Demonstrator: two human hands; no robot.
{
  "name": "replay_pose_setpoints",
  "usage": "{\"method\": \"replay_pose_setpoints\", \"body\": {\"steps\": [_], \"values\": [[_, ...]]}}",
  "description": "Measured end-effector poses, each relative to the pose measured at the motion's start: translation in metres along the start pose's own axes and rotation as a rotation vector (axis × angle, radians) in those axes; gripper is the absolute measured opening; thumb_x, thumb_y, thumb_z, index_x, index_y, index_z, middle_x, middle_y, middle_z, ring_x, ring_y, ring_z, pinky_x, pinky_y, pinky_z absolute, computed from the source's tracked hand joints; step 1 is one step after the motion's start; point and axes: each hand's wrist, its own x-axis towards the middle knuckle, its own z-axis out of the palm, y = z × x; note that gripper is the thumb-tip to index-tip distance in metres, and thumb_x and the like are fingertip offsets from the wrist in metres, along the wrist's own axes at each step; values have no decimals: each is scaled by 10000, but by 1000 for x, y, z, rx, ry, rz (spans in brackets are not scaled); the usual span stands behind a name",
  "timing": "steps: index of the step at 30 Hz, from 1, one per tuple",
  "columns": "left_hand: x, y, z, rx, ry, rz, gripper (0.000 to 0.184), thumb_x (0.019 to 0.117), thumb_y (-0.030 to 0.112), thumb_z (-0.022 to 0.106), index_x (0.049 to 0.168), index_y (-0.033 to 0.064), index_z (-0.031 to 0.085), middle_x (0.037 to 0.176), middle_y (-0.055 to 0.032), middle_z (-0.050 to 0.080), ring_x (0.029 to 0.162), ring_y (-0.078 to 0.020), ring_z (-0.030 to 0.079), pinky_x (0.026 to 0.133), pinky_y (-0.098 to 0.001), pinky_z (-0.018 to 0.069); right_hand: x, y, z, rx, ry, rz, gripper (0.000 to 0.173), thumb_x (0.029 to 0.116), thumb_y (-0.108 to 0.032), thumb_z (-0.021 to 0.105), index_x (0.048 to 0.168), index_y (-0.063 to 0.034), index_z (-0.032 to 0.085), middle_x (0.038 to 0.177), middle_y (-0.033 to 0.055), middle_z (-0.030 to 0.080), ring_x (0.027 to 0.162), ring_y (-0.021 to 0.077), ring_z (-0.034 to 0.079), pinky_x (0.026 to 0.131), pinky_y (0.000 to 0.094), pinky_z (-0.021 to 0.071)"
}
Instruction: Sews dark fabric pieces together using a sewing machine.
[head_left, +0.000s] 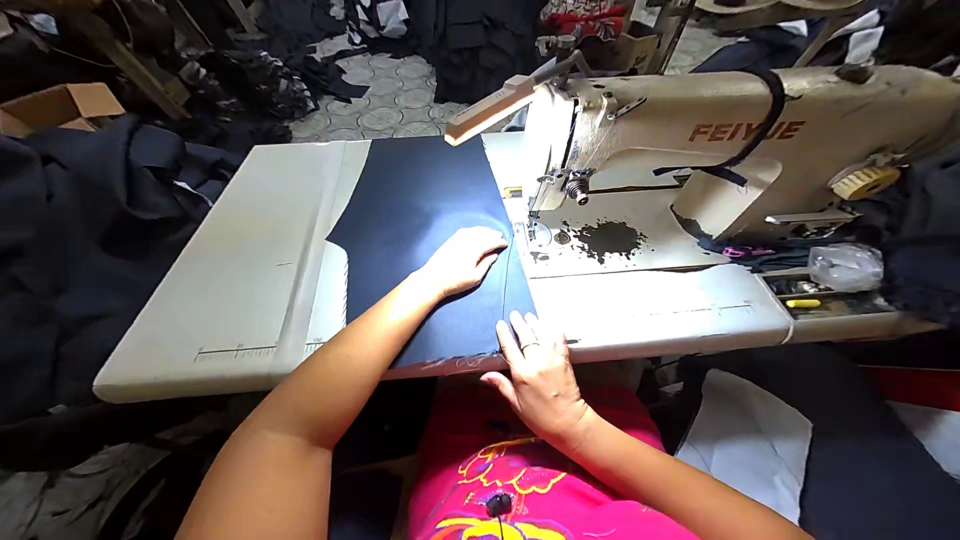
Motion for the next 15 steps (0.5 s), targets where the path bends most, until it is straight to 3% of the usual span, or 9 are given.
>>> {"method": "replay_pose_setpoints", "body": {"steps": [2, 3, 5, 7, 9, 11, 12, 13, 15], "values": [[-14, 20, 6, 13, 11, -59, 395, 1041, 162, 427, 1330, 36, 665, 1431, -164, 613, 1397, -364, 514, 1163, -583, 345, 12, 13, -10, 117, 62, -19, 558, 1026, -527, 453, 1069, -69, 769, 1031, 137, 753, 1000, 345, 710, 865, 577, 514], [-23, 35, 8, 20, 11, -94, 410, 1033, 172, 419, 1344, 56, 660, 1444, -142, 606, 1414, -352, 498, 1167, -607, 331, 21, 21, -15, 175, 65, -18, 531, 1038, -491, 454, 1022, -56, 759, 949, 129, 738, 936, 338, 708, 825, 568, 515], [-40, 68, 10, 16, 7, -132, 400, 1025, 160, 449, 1352, 62, 658, 1440, -132, 612, 1418, -350, 495, 1158, -639, 331, 37, 40, -18, 226, 36, -8, 479, 1015, -428, 543, 1201, -27, 725, 1138, 155, 734, 1086, 376, 680, 904, 604, 502], [-52, 90, 10, 1, 31, -124, 369, 1003, 120, 487, 1305, 46, 686, 1389, -129, 650, 1373, -344, 545, 1127, -633, 378, 52, 56, -15, 229, -30, -11, 530, 964, -386, 637, 1357, -31, 640, 1331, 162, 670, 1274, 404, 588, 1050, 647, 408], [-51, 95, 6, -16, 77, -111, 324, 954, 46, 510, 1199, 3, 719, 1282, -155, 702, 1267, -335, 628, 1074, -559, 457, 59, 63, -12, 217, -106, -7, 539, 936, -391, 677, 1314, -7, 656, 1282, 189, 681, 1254, 418, 592, 1054, 653, 397], [-39, 84, 0, -11, 116, -124, 267, 931, 7, 515, 1099, -32, 719, 1142, -185, 720, 1130, -331, 680, 997, -474, 531, 59, 64, -7, 202, -115, -38, 452, 940, -406, 656, 1153, -14, 728, 1176, 178, 714, 1180, 396, 637, 1013, 641, 427], [-31, 75, -1, 1, 109, -141, 269, 954, 22, 498, 1118, -37, 702, 1167, -199, 703, 1152, -340, 666, 1010, -473, 521, 58, 64, -7, 204, -133, -38, 430, 958, -403, 640, 1128, -23, 746, 1210, 175, 711, 1209, 397, 628, 1031, 644, 420], [-24, 64, -1, 7, 77, -163, 313, 984, 53, 477, 1205, -31, 682, 1284, -202, 667, 1251, -346, 620, 1080, -498, 472, 57, 63, -8, 208, -155, -28, 428, 972, -408, 624, 1133, -33, 753, 1265, 172, 695, 1253, 408, 601, 1058, 653, 395], [-14, 47, 2, 15, -36, -225, 434, 1035, 137, 420, 1422, 31, 584, 1529, -155, 519, 1447, -344, 453, 1167, -612, 317, 56, 63, -8, 223, -183, -9, 440, 980, -429, 601, 1149, -52, 754, 1372, 146, 653, 1350, 422, 522, 1118, 670, 324]]}}
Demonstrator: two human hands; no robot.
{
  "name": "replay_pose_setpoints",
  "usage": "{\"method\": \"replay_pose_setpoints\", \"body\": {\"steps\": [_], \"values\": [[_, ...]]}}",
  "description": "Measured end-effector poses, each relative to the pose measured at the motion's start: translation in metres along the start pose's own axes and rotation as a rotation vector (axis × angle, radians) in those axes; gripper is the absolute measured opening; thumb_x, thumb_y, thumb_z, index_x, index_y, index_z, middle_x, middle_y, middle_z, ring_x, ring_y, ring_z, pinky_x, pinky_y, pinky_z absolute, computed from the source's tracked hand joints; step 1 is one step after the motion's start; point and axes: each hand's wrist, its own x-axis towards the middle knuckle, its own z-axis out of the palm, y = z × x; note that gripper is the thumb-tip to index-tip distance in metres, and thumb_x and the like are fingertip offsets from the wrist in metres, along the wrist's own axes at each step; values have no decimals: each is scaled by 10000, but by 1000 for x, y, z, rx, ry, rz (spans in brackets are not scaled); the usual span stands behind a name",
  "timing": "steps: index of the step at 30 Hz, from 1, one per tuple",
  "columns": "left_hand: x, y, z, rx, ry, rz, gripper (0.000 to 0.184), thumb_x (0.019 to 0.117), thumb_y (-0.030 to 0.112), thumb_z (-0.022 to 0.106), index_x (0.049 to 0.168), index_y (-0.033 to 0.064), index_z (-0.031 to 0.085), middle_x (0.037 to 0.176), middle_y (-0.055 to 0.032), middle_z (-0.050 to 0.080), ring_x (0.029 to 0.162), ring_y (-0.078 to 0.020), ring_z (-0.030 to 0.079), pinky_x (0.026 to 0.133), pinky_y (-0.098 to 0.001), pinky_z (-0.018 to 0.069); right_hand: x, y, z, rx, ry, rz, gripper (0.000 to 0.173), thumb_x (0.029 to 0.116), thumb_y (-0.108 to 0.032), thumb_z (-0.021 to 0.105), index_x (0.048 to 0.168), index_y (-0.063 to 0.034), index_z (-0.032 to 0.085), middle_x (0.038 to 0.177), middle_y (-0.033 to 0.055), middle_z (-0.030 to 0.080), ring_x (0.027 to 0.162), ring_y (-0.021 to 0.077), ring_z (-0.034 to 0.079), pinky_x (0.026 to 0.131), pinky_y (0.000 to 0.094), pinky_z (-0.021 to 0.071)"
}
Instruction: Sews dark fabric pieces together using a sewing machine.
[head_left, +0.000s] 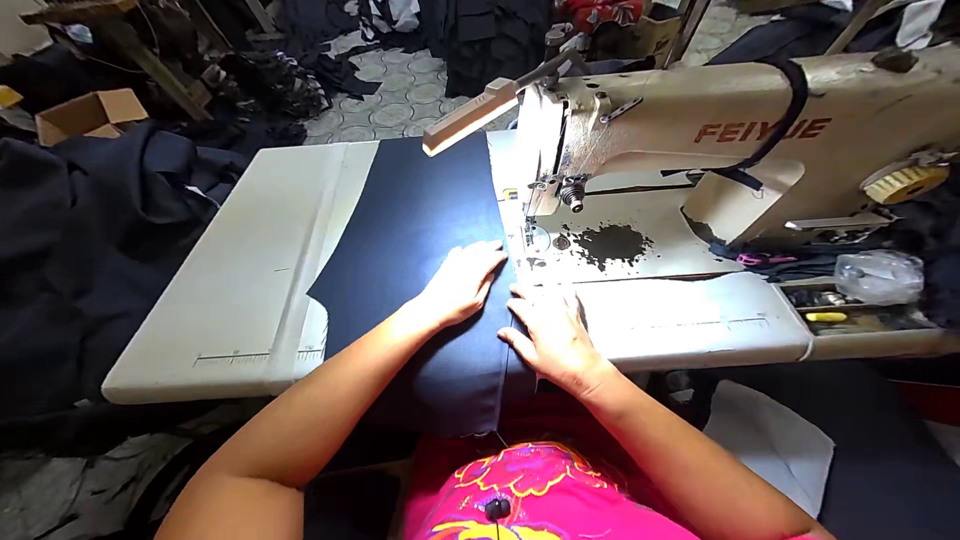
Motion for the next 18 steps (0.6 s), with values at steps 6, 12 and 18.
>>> {"method": "replay_pose_setpoints", "body": {"steps": [6, 12, 18], "values": [[3, -1, 5, 16, -88, -102, 493, 1071, 250, 351, 1520, 110, 498, 1614, -73, 431, 1543, -326, 294, 1177, -724, 157, -5, -2, 1, 25, 45, -17, 423, 987, -404, 596, 1135, -45, 761, 1297, 139, 701, 1250, 351, 629, 1056, 639, 407], [4, 24, 6, 17, -142, -114, 545, 1057, 351, 323, 1546, 163, 474, 1631, -14, 412, 1564, -295, 246, 1189, -731, 94, -27, -10, -8, -61, 113, 22, 430, 973, -406, 603, 1155, -55, 771, 1258, 115, 730, 1183, 351, 678, 1003, 652, 455], [21, 23, 10, 8, -147, -68, 539, 1055, 328, 326, 1540, 153, 481, 1623, -28, 423, 1558, -315, 258, 1174, -747, 99, -23, 4, -12, -78, 109, 49, 434, 968, -424, 611, 1124, -55, 779, 1246, 114, 734, 1194, 358, 667, 1033, 664, 419]]}}
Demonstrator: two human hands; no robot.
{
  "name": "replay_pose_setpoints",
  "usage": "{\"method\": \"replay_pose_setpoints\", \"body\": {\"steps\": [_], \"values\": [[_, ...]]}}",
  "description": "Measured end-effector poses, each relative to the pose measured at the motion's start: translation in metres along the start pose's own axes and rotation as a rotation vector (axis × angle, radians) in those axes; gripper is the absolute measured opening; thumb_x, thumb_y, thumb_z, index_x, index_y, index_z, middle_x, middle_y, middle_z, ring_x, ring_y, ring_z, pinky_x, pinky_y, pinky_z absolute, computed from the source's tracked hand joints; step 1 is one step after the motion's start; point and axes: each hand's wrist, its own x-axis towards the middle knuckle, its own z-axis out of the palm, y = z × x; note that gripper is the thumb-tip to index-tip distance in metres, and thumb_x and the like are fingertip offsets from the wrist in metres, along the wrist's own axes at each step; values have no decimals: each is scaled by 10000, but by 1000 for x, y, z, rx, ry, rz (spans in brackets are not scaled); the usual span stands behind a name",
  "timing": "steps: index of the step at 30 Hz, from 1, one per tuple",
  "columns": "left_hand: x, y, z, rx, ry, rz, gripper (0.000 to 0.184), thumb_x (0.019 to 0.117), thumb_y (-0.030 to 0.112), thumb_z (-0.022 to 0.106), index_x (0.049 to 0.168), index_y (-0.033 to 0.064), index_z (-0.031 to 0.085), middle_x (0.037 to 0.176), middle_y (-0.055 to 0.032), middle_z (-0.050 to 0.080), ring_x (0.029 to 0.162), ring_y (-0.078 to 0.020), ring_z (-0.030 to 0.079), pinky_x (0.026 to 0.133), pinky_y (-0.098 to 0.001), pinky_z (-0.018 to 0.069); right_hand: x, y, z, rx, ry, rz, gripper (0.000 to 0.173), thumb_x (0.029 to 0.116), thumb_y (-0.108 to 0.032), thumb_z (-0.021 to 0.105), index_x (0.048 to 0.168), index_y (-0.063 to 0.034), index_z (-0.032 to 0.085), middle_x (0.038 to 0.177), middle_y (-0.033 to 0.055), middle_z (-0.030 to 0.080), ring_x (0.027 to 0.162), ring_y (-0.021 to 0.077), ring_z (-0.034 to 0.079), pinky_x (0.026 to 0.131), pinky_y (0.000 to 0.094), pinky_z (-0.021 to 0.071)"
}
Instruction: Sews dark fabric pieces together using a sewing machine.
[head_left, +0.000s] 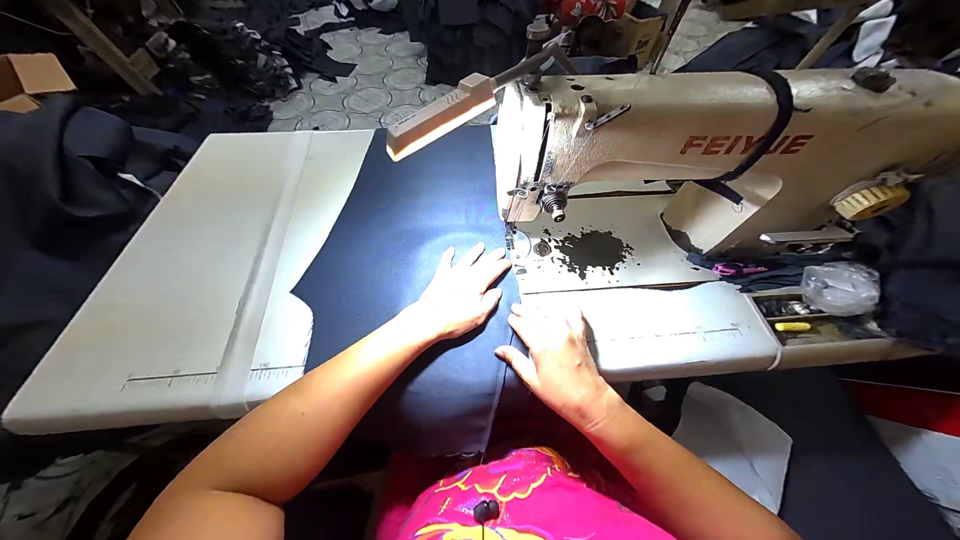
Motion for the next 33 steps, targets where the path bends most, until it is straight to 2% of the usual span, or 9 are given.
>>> {"method": "replay_pose_setpoints", "body": {"steps": [6, 14, 18, 19, 21, 22, 26, 31, 33], "values": [[14, -9, -2, -9, -25, -20, 532, 1060, 328, 351, 1552, 158, 461, 1636, -28, 402, 1562, -312, 247, 1180, -737, 102, 15, 8, -1, 13, -81, 22, 427, 969, -420, 628, 1135, -54, 771, 1285, 121, 713, 1252, 361, 629, 1079, 694, 344], [18, -10, -4, -23, -36, -31, 525, 1055, 322, 378, 1538, 136, 465, 1638, -31, 397, 1562, -304, 248, 1184, -736, 98, 15, 13, 5, 17, -8, -8, 441, 954, -435, 626, 1104, -50, 778, 1248, 124, 730, 1225, 359, 651, 1039, 682, 397], [12, 0, -10, 5, -59, -58, 507, 1077, 319, 404, 1535, 109, 466, 1654, -67, 365, 1573, -344, 201, 1171, -754, 92, 21, 27, 4, 81, -58, -45, 408, 965, -374, 613, 1147, -42, 766, 1280, 153, 708, 1306, 375, 589, 1097, 663, 361], [4, 7, -9, 28, -15, -40, 472, 1054, 279, 451, 1481, 92, 531, 1628, -85, 407, 1562, -358, 229, 1162, -757, 127, 25, 33, 1, 111, -92, -66, 369, 970, -312, 610, 1168, -36, 756, 1273, 165, 704, 1312, 379, 577, 1110, 649, 356], [-20, 24, -1, 46, 146, 39, 344, 959, 197, 552, 1247, 68, 689, 1453, -112, 590, 1471, -356, 415, 1128, -748, 257, 35, 51, -8, 178, -162, -143, 299, 959, -183, 585, 1178, -42, 731, 1195, 158, 708, 1230, 346, 617, 1074, 592, 417], [-33, 34, 3, 21, 173, 60, 327, 960, 193, 553, 1219, 65, 708, 1386, -112, 638, 1426, -351, 477, 1115, -749, 282, 41, 62, -14, 216, -206, -192, 305, 949, -139, 563, 1192, -41, 719, 1181, 151, 706, 1200, 330, 626, 1060, 567, 430], [-66, 46, 20, -63, 138, 21, 480, 1044, 332, 415, 1440, 134, 599, 1498, -49, 576, 1475, -322, 430, 1099, -800, 213, 60, 95, -19, 320, -277, -402, 366, 871, -41, 532, 1175, -32, 736, 1173, 110, 734, 1164, 288, 648, 1073, 506, 428], [-49, 29, 14, -66, 94, -10, 535, 1036, 429, 384, 1457, 169, 585, 1533, -28, 538, 1517, -310, 358, 1111, -812, 146, 83, 105, -13, 313, -243, -465, 381, 843, 8, 517, 1159, -4, 728, 1150, 141, 724, 1149, 297, 650, 1085, 506, 421], [-37, 19, 12, -60, 86, -9, 545, 1030, 444, 391, 1462, 172, 581, 1534, -30, 535, 1516, -315, 355, 1116, -811, 130, 88, 105, -8, 312, -196, -424, 344, 877, 18, 527, 1155, -3, 728, 1158, 145, 724, 1152, 301, 651, 1083, 490, 430]]}}
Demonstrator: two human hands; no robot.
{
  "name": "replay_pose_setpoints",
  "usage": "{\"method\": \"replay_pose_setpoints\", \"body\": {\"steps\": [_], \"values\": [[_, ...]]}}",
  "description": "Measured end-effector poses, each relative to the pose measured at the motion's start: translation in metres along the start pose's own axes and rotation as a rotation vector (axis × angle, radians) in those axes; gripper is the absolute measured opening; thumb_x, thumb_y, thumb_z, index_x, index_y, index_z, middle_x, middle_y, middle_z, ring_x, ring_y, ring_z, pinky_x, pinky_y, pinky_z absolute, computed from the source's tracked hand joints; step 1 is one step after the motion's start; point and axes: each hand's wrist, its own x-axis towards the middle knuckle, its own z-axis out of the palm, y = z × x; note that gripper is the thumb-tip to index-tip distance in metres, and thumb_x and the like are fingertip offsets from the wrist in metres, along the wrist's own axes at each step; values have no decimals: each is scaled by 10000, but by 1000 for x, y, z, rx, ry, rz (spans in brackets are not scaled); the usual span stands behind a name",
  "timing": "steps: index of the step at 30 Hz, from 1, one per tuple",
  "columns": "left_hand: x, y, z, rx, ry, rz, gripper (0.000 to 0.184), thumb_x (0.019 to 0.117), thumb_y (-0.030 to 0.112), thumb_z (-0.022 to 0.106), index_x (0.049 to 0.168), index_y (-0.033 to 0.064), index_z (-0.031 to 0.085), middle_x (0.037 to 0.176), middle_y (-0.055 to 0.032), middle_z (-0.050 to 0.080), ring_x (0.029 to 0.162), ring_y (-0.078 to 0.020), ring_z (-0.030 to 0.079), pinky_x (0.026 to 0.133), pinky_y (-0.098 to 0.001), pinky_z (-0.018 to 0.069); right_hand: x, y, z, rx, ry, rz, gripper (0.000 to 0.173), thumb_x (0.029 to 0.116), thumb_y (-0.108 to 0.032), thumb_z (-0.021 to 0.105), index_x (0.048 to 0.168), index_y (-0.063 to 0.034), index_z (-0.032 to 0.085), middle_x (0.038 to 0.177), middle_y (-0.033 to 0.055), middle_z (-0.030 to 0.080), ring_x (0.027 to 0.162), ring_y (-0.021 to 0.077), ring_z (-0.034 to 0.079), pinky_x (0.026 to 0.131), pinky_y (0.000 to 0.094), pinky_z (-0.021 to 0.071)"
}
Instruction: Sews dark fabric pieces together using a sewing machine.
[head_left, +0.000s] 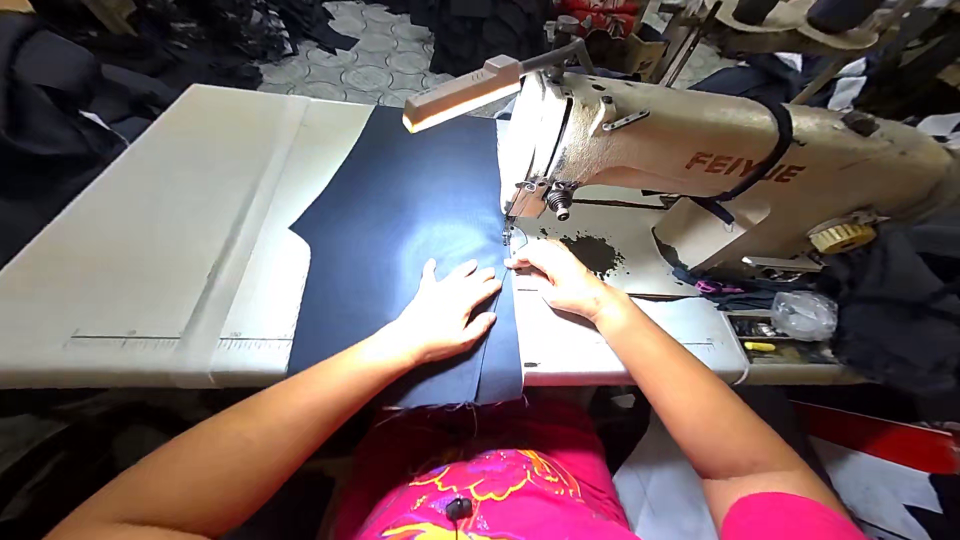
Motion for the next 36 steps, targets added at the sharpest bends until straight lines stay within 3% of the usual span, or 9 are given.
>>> {"method": "replay_pose_setpoints", "body": {"steps": [3, 9, 10, 13, 15, 18, 27, 31, 36], "values": [[18, -13, -5, 1, -16, 11, 540, 1027, 431, 419, 1468, 160, 573, 1543, -45, 524, 1511, -339, 356, 1111, -816, 126, -1, 6, 8, -57, 23, -13, 397, 891, -13, 480, 1174, -59, 756, 1197, 138, 717, 1231, 318, 614, 1115, 517, 405], [37, -22, -17, 36, -89, 9, 530, 1037, 445, 439, 1480, 179, 560, 1572, -32, 489, 1528, -345, 317, 1117, -804, 146, -5, 8, 10, -97, 74, -50, 421, 890, -11, 493, 1116, -167, 812, 986, 107, 686, 1105, 308, 587, 1036, 492, 415], [32, -19, -16, 53, -55, 46, 504, 1025, 424, 459, 1439, 173, 599, 1555, -32, 506, 1518, -354, 330, 1108, -804, 173, -5, 8, 10, -93, 74, -48, 424, 890, -19, 492, 1120, -174, 812, 985, 105, 686, 1108, 307, 586, 1037, 492, 418], [2, -1, -7, 68, 119, 294, 311, 951, 305, 559, 1138, 147, 751, 1321, -41, 679, 1358, -326, 541, 1050, -764, 324, -6, 7, 9, -94, 74, -22, 405, 889, -46, 507, 1111, -188, 814, 986, 95, 684, 1107, 297, 587, 1025, 488, 430], [-19, 10, -2, 16, 89, 394, 311, 990, 264, 516, 1164, 139, 742, 1293, -58, 699, 1324, -334, 580, 1045, -760, 343, -5, 6, 8, -89, 58, -6, 413, 885, -49, 506, 1128, -186, 811, 1002, 102, 680, 1118, 303, 582, 1026, 490, 427], [-30, 8, 1, -81, -14, 404, 370, 998, 245, 496, 1291, 159, 706, 1402, -75, 647, 1393, -368, 519, 1061, -785, 305, -6, 4, 8, -86, 44, -6, 431, 864, -42, 507, 1138, -183, 808, 1008, 116, 672, 1117, 315, 581, 1023, 500, 422], [18, -33, -11, -89, -76, 365, 379, 994, 206, 501, 1296, 188, 729, 1443, -50, 623, 1436, -344, 478, 1111, -796, 211, -9, 5, 10, -102, 95, -112, 353, 856, -60, 546, 1027, -174, 833, 935, 107, 681, 1035, 292, 609, 992, 494, 436], [40, -52, -14, -98, -54, 379, 389, 1015, 244, 472, 1309, 196, 723, 1460, -87, 604, 1441, -357, 469, 1115, -793, 210, -8, 3, 11, -140, 98, -64, 368, 854, -60, 539, 1057, -172, 826, 956, 109, 685, 1048, 300, 608, 1004, 496, 434], [70, -76, -21, -107, -58, 391, 386, 1016, 228, 466, 1293, 182, 731, 1451, -99, 609, 1436, -359, 474, 1120, -793, 203, -4, -6, 10, -228, 78, 95, 356, 938, -89, 531, 1179, -144, 786, 1035, 124, 705, 1117, 329, 614, 1033, 503, 443]]}}
